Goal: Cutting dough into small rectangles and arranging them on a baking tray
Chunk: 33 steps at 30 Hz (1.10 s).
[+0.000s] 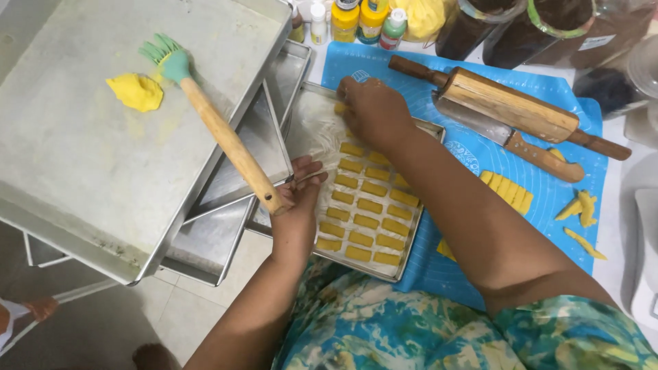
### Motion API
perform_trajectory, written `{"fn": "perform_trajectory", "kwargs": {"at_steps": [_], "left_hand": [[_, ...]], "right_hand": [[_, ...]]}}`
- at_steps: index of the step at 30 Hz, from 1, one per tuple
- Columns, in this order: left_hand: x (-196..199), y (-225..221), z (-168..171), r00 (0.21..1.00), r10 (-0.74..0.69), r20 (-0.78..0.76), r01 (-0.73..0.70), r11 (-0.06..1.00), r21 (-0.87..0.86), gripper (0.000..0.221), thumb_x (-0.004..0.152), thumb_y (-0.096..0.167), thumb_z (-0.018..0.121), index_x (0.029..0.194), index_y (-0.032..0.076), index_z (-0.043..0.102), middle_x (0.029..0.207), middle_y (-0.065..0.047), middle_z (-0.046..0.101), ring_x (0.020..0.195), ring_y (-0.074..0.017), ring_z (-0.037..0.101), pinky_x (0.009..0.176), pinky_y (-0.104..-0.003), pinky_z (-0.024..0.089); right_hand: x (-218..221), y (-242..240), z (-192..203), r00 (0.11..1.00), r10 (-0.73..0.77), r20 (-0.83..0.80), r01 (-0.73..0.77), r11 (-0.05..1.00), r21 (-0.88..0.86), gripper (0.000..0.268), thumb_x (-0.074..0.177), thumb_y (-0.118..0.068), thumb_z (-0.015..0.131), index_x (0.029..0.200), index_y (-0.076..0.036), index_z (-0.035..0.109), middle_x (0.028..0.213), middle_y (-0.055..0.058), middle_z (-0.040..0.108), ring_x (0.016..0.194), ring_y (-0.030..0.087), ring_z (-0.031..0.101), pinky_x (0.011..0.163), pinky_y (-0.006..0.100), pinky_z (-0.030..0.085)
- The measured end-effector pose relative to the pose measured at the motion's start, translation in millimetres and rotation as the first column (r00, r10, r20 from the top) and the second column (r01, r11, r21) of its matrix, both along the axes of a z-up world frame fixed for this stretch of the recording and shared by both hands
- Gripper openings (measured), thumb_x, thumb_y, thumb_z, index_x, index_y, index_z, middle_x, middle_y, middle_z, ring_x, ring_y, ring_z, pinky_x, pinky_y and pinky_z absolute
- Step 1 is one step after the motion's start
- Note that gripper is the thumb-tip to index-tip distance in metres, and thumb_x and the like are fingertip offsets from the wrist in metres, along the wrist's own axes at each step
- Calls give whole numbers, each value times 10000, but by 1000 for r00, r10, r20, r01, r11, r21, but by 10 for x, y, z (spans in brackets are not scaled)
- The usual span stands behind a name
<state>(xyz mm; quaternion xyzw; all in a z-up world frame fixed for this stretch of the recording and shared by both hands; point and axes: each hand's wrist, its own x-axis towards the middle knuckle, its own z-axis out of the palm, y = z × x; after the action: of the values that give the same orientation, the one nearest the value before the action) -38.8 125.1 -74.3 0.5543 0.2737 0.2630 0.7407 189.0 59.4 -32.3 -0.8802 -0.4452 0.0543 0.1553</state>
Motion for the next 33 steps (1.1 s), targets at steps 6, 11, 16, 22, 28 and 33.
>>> {"fn": "perform_trajectory", "kwargs": {"at_steps": [6,11,16,22,28,33], "left_hand": [[9,-2,49,999,-23,-25,23,1000,21,390,968,-24,575,1355,19,577,1216,-159,687,1084,-227,701,1023,-434,538],[18,-14,73,1000,-21,-23,21,1000,-2,401,955,-38,583,1352,19,571,1204,-146,685,1072,-216,702,1020,-407,540],[31,-38,190,999,-32,-8,32,999,36,367,969,-20,587,1335,2,576,1187,-169,682,1064,-245,709,1007,-435,547],[55,-132,435,1000,-9,17,10,998,-60,313,960,-24,542,1255,54,614,1161,-124,708,1069,-242,718,1025,-323,546],[160,-268,585,999,-53,8,53,998,32,301,964,-1,545,1249,85,596,1171,-124,703,1054,-211,713,967,-293,530],[515,17,527,974,-104,-204,221,657,721,394,906,-44,516,1237,132,638,1209,-113,680,1139,-287,635,990,-381,486]], "right_hand": [[-24,11,-158,989,74,125,-78,996,31,182,944,-164,628,1121,-170,672,866,110,714,961,355,711,770,510,599],[-38,33,-207,962,92,257,-92,996,-12,153,955,-172,600,1050,-178,720,837,28,713,898,269,713,717,408,616],[-99,-40,-49,962,75,262,-92,994,55,165,995,-190,585,1008,-145,743,871,32,707,872,267,717,696,393,615],[40,-618,560,986,19,167,-61,967,247,181,1035,-201,638,1040,-82,774,1013,89,740,926,327,680,692,494,537],[-304,-1707,880,994,-108,-36,113,971,210,161,1045,-131,605,1068,-103,761,971,62,747,876,273,675,717,459,484],[-794,-2383,626,957,-226,-183,244,966,84,244,1023,-230,619,1187,-122,765,1181,80,762,1018,306,714,764,454,572]]}}
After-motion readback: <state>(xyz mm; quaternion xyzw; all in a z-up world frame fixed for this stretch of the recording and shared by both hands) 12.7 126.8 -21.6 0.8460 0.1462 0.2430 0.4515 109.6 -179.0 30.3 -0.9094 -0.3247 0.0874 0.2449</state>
